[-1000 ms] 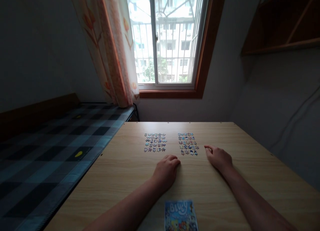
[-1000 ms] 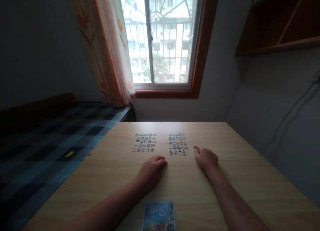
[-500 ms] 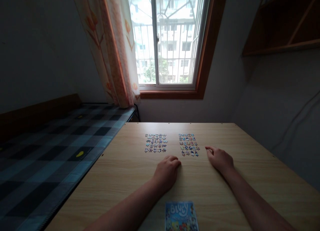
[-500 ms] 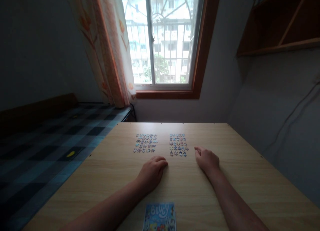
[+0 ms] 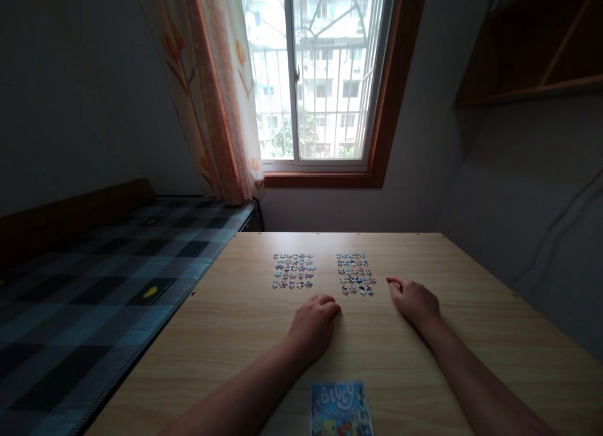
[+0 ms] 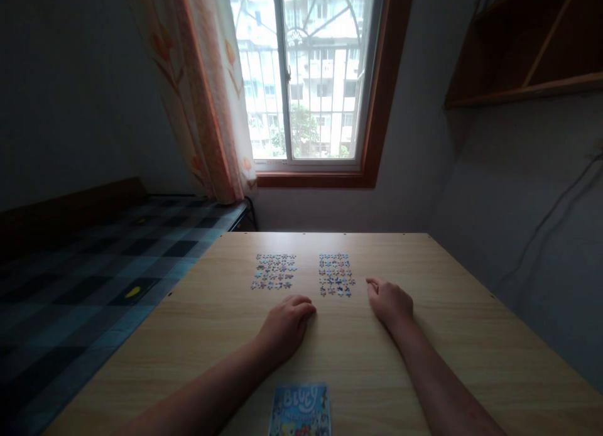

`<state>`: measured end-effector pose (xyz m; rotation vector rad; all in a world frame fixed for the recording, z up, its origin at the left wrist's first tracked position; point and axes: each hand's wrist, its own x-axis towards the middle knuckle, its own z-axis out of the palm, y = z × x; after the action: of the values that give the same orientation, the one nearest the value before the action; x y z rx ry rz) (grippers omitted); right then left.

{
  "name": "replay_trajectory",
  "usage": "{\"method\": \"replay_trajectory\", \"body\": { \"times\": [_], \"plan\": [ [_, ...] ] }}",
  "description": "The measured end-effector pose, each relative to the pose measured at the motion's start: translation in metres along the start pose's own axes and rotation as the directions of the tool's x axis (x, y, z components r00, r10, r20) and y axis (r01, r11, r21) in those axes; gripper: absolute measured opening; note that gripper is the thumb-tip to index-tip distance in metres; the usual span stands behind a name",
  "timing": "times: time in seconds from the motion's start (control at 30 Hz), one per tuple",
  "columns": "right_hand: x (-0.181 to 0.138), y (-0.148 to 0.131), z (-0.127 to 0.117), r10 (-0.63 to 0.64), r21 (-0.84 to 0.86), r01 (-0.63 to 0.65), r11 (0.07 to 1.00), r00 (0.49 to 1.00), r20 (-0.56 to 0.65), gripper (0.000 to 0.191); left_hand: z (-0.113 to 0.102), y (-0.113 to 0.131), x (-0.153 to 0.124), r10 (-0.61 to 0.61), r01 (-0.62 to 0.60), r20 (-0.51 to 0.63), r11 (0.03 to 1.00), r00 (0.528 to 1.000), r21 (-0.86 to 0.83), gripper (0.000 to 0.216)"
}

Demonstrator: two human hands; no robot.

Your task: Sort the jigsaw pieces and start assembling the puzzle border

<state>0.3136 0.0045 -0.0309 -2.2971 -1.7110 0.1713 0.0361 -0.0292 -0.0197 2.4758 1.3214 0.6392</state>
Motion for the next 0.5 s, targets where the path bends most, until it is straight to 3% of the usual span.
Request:
{"method": "replay_trajectory", "body": {
  "times": [0.5],
  "plan": [
    [0.0004,0.0003,0.0010,-0.008,0.003,0.008,1.000,1.000,-0.005,0.039,-0.0020,0.0015,-0.0002,0.008,-0.008,0.003,1.000,1.000,0.015,0.029]
  ]
}}
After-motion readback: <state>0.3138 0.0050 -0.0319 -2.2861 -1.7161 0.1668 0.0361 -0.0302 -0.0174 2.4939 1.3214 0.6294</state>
